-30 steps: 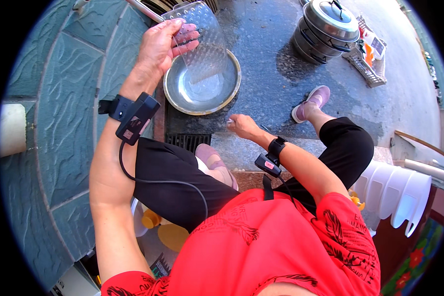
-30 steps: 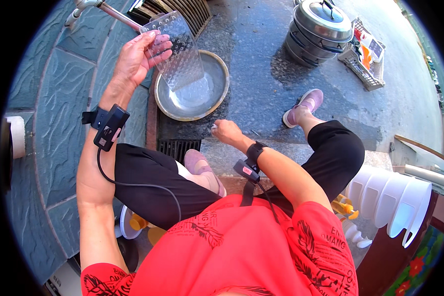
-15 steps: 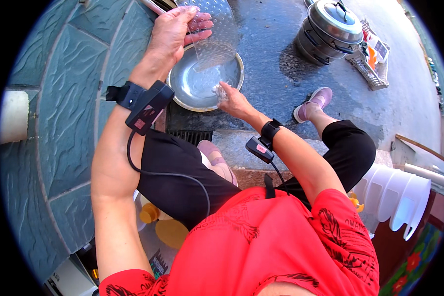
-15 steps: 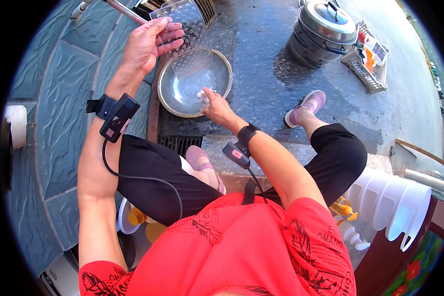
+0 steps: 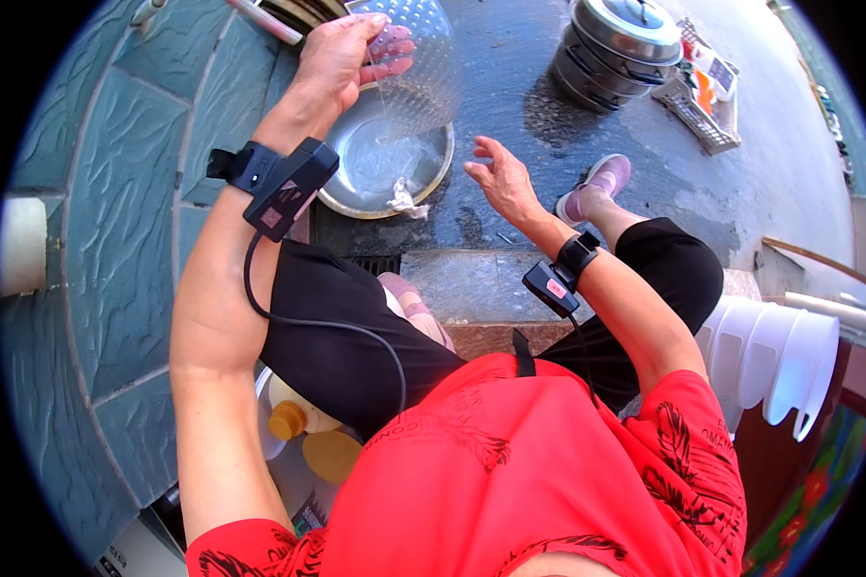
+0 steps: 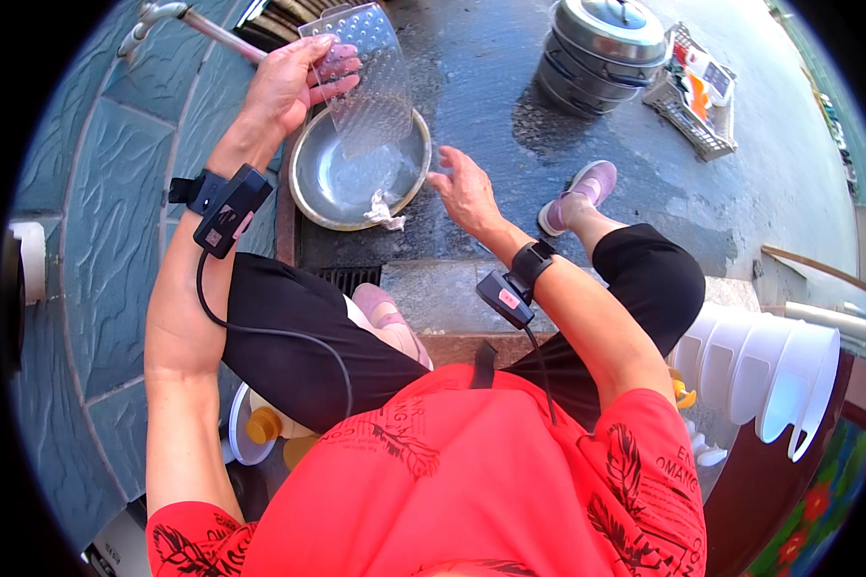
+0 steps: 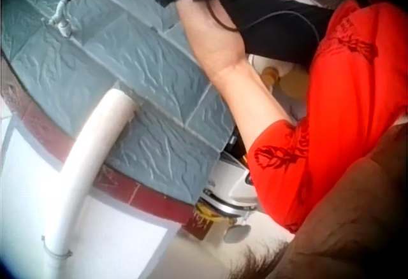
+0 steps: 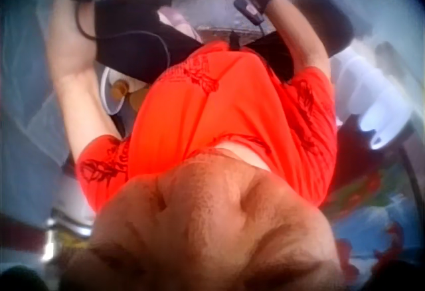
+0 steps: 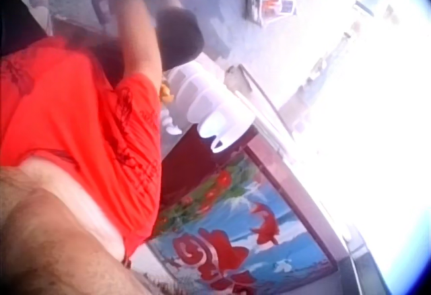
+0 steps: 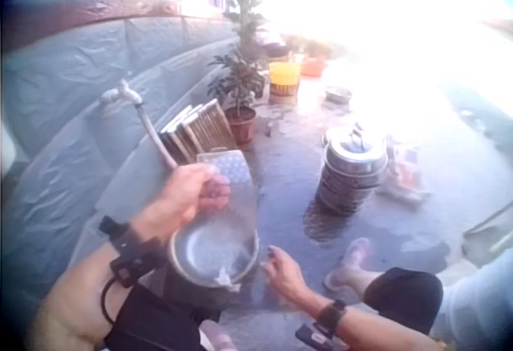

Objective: The person cleans a transparent perforated plastic sheet with a cloth and water, then assembles it into a white collapsible bucket. The person places the sheet into the bucket, expands the bucket's structure, and adjusts the fit of the components.

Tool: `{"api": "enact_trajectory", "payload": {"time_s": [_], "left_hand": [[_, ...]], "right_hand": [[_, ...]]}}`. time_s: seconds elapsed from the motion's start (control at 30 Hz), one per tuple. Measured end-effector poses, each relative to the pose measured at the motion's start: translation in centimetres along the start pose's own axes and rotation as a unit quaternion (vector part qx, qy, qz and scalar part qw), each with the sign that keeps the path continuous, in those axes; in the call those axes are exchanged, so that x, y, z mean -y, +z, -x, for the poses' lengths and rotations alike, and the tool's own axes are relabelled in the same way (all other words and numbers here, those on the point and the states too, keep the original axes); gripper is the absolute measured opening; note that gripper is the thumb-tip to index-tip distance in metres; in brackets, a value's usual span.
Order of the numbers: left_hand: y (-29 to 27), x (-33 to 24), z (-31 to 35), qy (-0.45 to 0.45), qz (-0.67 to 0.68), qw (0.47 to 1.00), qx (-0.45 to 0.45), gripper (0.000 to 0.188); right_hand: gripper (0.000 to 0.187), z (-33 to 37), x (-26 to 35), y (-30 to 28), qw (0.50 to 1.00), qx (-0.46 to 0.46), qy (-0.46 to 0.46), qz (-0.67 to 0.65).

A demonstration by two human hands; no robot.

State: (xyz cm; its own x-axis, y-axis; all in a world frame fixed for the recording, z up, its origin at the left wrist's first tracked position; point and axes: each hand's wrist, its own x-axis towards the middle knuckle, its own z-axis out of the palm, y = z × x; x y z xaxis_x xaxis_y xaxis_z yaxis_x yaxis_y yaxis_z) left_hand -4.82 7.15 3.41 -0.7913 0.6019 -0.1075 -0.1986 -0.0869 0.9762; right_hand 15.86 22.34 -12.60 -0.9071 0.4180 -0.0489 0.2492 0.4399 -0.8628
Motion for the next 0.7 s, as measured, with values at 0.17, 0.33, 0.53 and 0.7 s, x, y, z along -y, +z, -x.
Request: {"api": "enact_trajectory", "payload": {"time_s": [0.17, 0.33, 0.53, 0.7], "left_hand": [[2.7, -0.3, 0.2, -0.035, 0.002, 0.999, -0.003, 0.023], [5.9, 0.0, 0.4, -0.091, 0.021, 0.996, 0.009, 0.022], [7.9, 0.2, 0.7, -0.137, 0.021, 0.988, 0.067, 0.023], [12.1, -0.6, 1.2, -0.193, -0.04, 0.959, 0.206, 0.024]], "right_hand": [[0.059, 1.1, 4.9, -3.6, 0.994, -0.042, -0.049, -0.086], [0.039, 2.9, 4.7, -5.0, 0.983, -0.041, -0.051, -0.169], [0.015, 5.9, 5.7, -6.6, 0.959, -0.02, -0.004, -0.282], [0.01, 7.9, 5.1, -8.7, 0.931, -0.08, -0.019, -0.356]]}}
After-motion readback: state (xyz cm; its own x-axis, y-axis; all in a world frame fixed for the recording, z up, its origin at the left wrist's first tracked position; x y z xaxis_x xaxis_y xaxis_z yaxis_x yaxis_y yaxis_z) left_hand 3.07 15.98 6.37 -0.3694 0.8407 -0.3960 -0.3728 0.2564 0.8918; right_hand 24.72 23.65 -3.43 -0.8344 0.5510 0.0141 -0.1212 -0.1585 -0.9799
